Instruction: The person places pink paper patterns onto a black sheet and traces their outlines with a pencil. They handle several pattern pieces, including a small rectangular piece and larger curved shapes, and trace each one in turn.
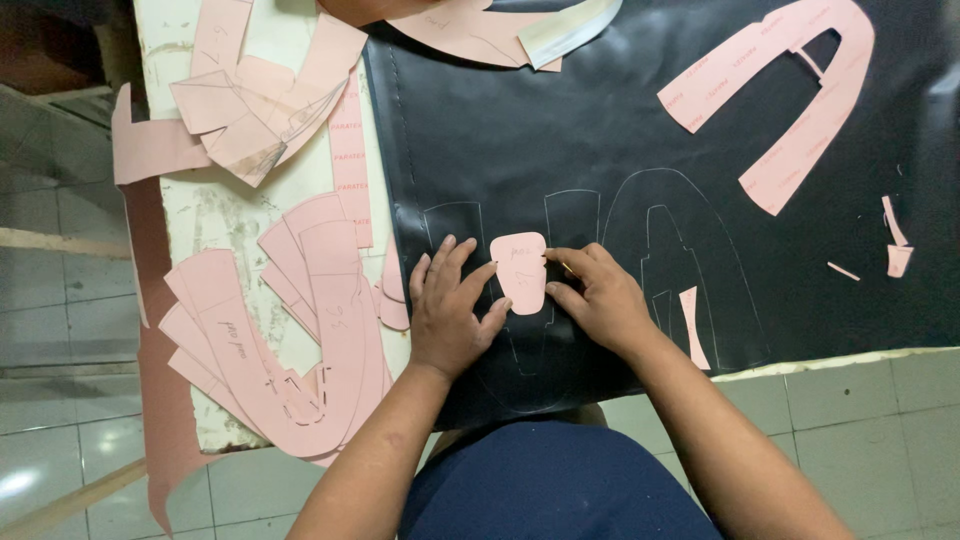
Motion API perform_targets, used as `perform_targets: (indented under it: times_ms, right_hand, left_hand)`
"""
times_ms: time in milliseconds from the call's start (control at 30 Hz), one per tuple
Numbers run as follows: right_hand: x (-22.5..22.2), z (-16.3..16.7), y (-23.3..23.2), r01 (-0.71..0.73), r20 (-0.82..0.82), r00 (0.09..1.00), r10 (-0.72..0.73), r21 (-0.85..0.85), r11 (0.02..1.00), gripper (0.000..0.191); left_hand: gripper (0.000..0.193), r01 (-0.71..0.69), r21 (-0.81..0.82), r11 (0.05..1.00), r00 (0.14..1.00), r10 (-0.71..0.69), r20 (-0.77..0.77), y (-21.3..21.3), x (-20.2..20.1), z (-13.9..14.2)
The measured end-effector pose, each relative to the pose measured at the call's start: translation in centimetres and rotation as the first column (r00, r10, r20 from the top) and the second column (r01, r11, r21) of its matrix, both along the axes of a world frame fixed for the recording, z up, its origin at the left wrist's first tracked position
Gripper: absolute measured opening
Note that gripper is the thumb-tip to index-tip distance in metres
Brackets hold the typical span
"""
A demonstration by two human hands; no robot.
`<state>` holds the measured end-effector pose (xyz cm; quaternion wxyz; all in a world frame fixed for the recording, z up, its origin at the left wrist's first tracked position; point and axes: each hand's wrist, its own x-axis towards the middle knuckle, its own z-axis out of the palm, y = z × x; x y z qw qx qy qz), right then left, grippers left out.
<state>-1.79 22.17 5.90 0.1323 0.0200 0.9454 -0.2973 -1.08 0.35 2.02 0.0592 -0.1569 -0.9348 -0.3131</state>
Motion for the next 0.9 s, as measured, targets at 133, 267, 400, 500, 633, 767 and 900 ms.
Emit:
perform_targets:
  times_ms: [133, 267, 400, 500, 633, 767, 900]
  right_hand:
    - [0.05, -0.01, 0.00, -0.005, -0.027, 1.000, 0.004, -0.020, 1.000, 0.045]
    - [0.06, -0.16, 0.06, -0.004, -0.039, 0.999, 0.003, -0.031, 0.999, 0.045]
    - [0.18, -0.16, 0.15, -0.018, -0.098, 0.995, 0.012, -0.059, 0.998, 0.044]
    - [0.16, -0.05, 0.15, 0.005, -0.047, 0.999, -0.008, -0.060, 0.998, 0.044]
    - [0.00, 0.08, 0.10, 0.006, -0.028, 1.000, -0.007, -0.039, 0.999, 0.044]
    - [0.10, 0.18, 0.07, 0.008, -0.052, 0.999, -0.012, -0.058, 0.998, 0.043]
    - [0.12, 0.21, 0.04, 0.005, -0.066, 0.998, -0.009, -0.060, 0.998, 0.043]
  left_hand:
    - [0.047, -0.002, 0.010, 1.000, 1.000, 0.002, -0.002, -0.01, -0.02, 0.05]
    - [0.046, -0.001, 0.014, 1.000, 1.000, 0.002, -0.012, -0.02, 0.00, 0.04]
    - [0.046, 0.004, 0.016, 1.000, 1.000, -0.004, -0.016, -0.05, -0.03, 0.00]
    - [0.047, 0.004, 0.013, 1.000, 1.000, -0.004, 0.000, -0.03, -0.06, -0.03]
    - [0.046, -0.002, 0.006, 1.000, 1.000, 0.002, -0.010, 0.05, -0.06, -0.09]
    - [0.046, -0.003, 0.001, 1.000, 1.000, 0.003, -0.021, 0.08, 0.01, -0.14]
    - [0.045, 0.000, -0.003, 1.000, 1.000, 0.000, -0.027, 0.05, 0.05, -0.15]
